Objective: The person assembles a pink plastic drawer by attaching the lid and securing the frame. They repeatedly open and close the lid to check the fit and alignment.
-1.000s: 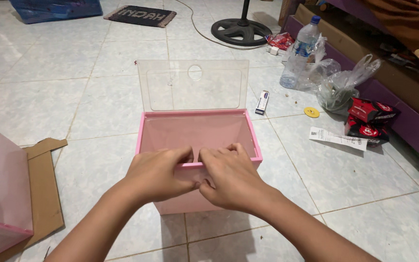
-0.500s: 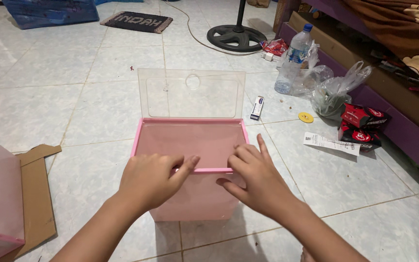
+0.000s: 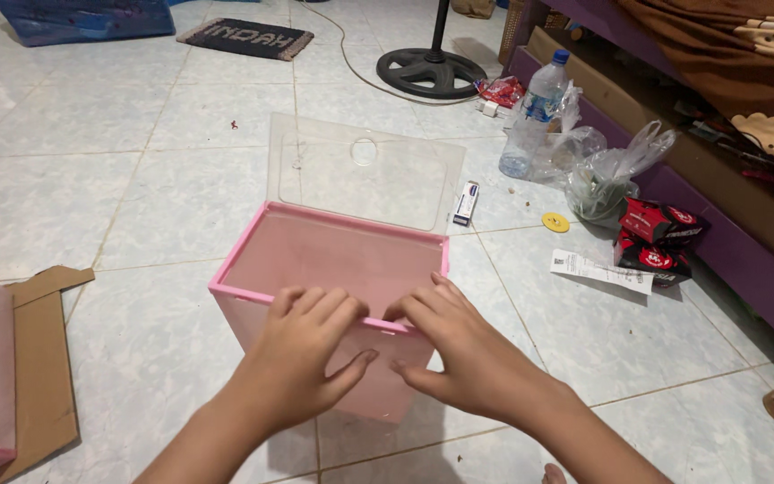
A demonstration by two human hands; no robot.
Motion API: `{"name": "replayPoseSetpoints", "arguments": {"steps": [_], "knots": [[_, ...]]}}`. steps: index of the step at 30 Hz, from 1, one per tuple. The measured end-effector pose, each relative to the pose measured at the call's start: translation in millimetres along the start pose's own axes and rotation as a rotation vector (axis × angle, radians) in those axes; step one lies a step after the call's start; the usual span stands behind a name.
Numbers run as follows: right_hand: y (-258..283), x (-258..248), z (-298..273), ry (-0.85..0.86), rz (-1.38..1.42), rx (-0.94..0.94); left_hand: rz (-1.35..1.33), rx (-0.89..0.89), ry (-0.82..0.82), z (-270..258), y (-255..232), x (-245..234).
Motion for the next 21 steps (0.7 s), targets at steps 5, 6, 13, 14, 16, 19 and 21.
{"name": "replayPoseSetpoints", "arguments": {"steps": [5,6,13,14,16,19,21], "knots": [[12.9,4.0,-10.5,-0.175,-0.14,-0.231,-0.036,-0.23,0.104,-11.6,16.0,-19.5],[14.1,5.7,-10.3,-0.162,-0.145,-0.236,-0.012,-0.264,0.1,-14.9,21.0,-25.0],[32.3,22.5,-3.3,-0.131,-0.09,-0.285,-0.025,-0.127,-0.018,-33.3,17.7,-52.4],[34.2,24.8,-1.5,-0.092,-0.093,-0.278,-0.07,-0.149,0.031,-33.6,12.6,-52.5],[38.0,29.5,2.5,-0.014,-0.099,-0.265,-0.196,-0.163,0.116,-33.6,-2.3,-49.2],[40.8,31.1,2.9,0.006,0.007,-0.234,-0.212,-0.209,0.269,-29.6,-11.4,-48.4],[41.7,32.1,1.9,-0.016,-0.012,-0.248,-0.175,-0.196,0.298,-25.8,-11.8,-48.2]]}}
Point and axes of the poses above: each hand's wrist, its own z-axis towards the middle knuckle, its own x-axis out of the palm, y = z × x, the point moved 1 cm from there along z, towards the middle knuckle, and after that the axes turned 12 degrees about x, right-handed, at the moved point
